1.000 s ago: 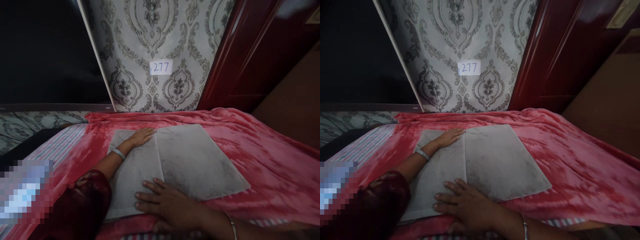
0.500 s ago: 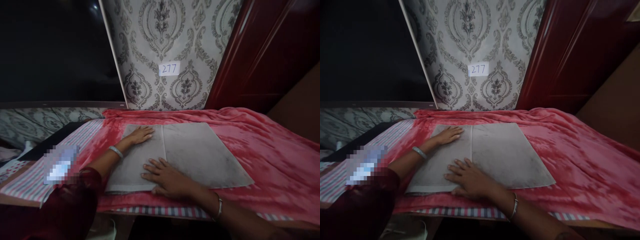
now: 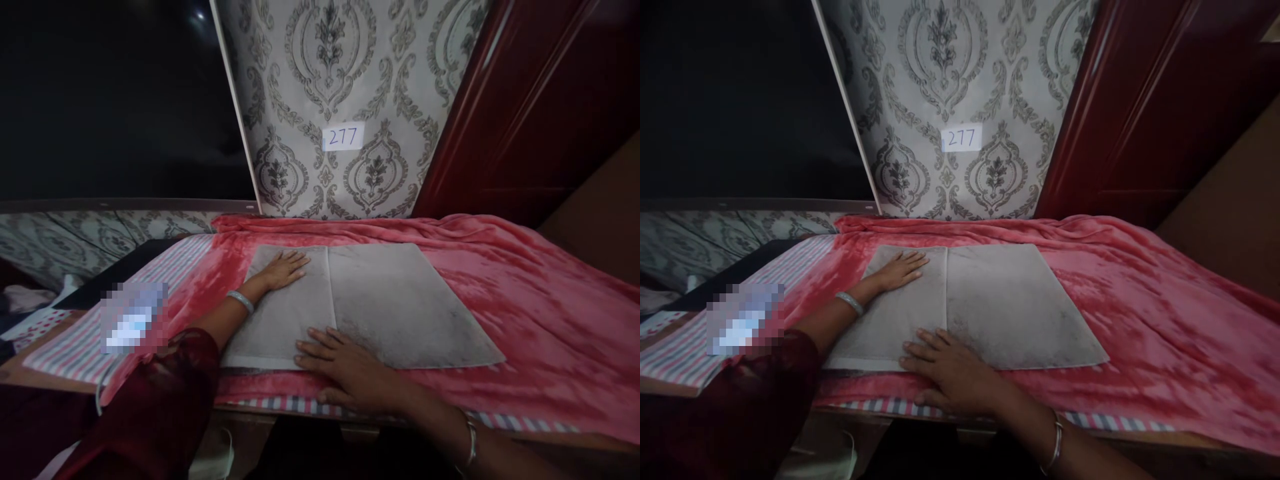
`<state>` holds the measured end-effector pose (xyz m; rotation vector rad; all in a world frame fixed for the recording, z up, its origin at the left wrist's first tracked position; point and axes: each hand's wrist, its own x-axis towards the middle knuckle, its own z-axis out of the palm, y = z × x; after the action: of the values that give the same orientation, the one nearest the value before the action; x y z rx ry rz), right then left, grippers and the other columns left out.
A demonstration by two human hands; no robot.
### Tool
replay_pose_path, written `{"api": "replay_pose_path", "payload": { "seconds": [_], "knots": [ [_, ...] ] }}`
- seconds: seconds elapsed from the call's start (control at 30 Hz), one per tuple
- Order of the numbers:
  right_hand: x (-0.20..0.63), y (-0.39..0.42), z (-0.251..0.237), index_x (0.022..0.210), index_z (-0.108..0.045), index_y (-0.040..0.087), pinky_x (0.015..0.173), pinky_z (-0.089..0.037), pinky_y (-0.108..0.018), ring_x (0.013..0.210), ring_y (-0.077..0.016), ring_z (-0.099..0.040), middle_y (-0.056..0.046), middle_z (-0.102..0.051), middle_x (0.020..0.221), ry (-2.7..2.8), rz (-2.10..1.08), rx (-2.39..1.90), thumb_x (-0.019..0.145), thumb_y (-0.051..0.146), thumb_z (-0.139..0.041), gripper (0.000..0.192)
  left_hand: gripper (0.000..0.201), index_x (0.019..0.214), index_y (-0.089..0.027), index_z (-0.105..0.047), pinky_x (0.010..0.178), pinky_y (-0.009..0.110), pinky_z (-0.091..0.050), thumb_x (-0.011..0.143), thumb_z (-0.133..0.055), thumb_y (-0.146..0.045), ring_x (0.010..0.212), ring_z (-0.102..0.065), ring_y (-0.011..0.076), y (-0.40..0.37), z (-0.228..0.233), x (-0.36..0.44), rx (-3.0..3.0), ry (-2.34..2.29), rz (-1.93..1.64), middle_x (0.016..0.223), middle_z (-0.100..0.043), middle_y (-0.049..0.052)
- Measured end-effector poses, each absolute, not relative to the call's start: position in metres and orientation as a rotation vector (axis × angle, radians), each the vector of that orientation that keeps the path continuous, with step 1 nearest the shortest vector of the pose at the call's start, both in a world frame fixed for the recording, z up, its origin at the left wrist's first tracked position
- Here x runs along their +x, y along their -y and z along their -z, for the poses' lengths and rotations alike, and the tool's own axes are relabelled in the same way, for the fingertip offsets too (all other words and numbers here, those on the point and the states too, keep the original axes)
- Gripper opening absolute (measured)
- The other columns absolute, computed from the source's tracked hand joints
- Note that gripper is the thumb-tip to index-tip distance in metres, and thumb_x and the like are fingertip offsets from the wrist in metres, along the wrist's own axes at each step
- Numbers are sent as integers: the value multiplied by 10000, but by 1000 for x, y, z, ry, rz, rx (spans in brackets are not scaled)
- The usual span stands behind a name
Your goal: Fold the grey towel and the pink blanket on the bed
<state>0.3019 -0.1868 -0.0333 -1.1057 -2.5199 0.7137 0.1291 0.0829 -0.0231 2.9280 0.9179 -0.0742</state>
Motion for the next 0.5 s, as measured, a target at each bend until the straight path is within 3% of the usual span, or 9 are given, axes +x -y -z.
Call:
{"api": "replay_pose_path", "payload": {
  "seconds": [0.13,0.3,0.5],
  "knots": [
    [312,182,28,1507,-428,262,1227,-190,-447,1487,-214,-279,-67,-444,1545,2427,-617,-1181,1003,479,-464,550,607,1537,-252,-355,1221,534,-140,1000,-313,-531,1520,-196,266,-57,11,115,2921,-965,8,1618,-325,85],
    [324,146,25,1510,-423,219,1205,-226,-519,1476,-264,-306,-123,-414,1555,2352,-421,-1372,996,433,-462,559,657,1559,-195,-297,1230,499,-168,989,-345,-518,1514,-223,259,-3,3,85,2859,-1081,36,1618,-310,124],
    [318,89,21,1568,-289,155,1224,-161,-506,1527,-275,-122,-141,-201,1639,2324,-281,-1601,980,440,-480,680,818,1580,-150,-225,1208,584,-169,937,-399,-623,1524,-138,334,50,14,66,2790,-1223,91,1641,-193,181]
  ]
}}
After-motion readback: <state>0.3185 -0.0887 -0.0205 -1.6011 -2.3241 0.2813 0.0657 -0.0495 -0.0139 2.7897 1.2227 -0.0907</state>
